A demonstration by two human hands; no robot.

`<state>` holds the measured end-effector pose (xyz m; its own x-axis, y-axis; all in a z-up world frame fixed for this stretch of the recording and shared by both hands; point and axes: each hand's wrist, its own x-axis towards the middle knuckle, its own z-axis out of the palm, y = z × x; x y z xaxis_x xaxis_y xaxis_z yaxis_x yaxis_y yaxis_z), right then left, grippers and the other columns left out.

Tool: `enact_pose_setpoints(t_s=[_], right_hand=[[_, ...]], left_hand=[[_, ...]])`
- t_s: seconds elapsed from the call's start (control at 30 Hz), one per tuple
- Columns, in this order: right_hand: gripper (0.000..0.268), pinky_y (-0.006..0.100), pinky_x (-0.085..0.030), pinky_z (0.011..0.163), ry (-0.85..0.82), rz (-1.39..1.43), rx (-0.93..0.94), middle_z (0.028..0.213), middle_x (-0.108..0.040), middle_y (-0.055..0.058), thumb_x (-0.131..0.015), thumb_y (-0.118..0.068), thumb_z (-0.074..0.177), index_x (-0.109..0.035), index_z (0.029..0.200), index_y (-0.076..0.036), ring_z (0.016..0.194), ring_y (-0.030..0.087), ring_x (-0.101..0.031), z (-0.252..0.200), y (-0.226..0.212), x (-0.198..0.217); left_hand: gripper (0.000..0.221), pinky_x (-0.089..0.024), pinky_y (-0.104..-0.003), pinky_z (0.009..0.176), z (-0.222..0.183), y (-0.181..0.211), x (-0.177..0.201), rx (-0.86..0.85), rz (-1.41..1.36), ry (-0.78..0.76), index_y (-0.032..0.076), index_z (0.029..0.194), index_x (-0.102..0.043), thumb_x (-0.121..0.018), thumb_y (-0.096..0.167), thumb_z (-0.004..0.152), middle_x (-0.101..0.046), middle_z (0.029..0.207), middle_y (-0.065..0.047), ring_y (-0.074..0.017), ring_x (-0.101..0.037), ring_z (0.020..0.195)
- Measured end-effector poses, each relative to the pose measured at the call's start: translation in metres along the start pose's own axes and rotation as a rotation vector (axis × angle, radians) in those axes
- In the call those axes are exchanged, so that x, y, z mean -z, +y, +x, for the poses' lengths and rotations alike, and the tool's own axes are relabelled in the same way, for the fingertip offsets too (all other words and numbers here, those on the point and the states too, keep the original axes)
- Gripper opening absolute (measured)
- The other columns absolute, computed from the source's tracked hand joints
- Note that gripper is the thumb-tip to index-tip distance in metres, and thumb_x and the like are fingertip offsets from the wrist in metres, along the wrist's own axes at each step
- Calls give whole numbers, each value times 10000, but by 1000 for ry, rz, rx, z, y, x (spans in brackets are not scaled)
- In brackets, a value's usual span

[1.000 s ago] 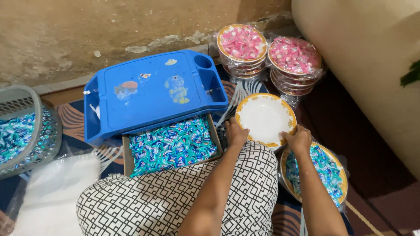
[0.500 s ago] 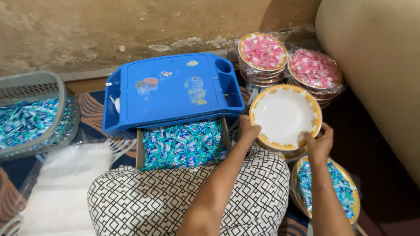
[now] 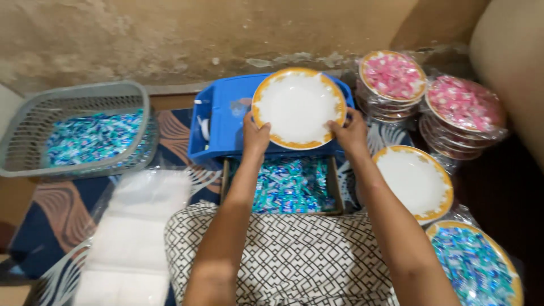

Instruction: Packaging small blue sachets into plastic bags by arranging them on a plate and sliding them in.

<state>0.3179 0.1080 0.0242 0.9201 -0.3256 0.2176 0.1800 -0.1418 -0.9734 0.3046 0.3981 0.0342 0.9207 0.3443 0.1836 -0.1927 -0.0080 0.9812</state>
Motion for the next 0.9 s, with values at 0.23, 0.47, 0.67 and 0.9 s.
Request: enact_pose_setpoints(t_s=[0.23,0.47,0.67,0.9], right_hand=[[659,547,-625,648,-72,90,-163,1002,-721,264,-865,-67,808,-509,1355,23,824,393,-743,-9,51,-76],[710,500,-638,687,-94,-26,-149,1044,-710,281,-867,-112,837,-484,1415,39,875,378,-735,-17,46,-75],[703,520,-615,766,-25,-160,33,1134,-632,345,-872,-205,895,-515,1444,49,967,435,-693,-56,10,-73],[407,514,-498,987,-68,-368,721,1257,-562,200,-772,-20,960,-649,1348,0,1201,439,-591,-123,-100,-73]], left_hand=[[731,-581,-416,876,24,-62,61,124,133,58,-1,1457,-467,-809,123,822,-708,1124,-311,-354,-709,1109],[728,-546,-460,974,20,-65,56,238,224,74,46,1489,-489,-802,205,851,-682,1237,-269,-363,-651,1220],[781,-478,-513,1101,17,-59,69,244,419,7,92,1540,-425,-741,389,891,-637,1370,-235,-388,-583,1320],[200,-527,-518,1024,27,-45,167,-228,402,327,89,1021,-791,-779,229,878,-649,1358,-208,-445,-637,1201]])
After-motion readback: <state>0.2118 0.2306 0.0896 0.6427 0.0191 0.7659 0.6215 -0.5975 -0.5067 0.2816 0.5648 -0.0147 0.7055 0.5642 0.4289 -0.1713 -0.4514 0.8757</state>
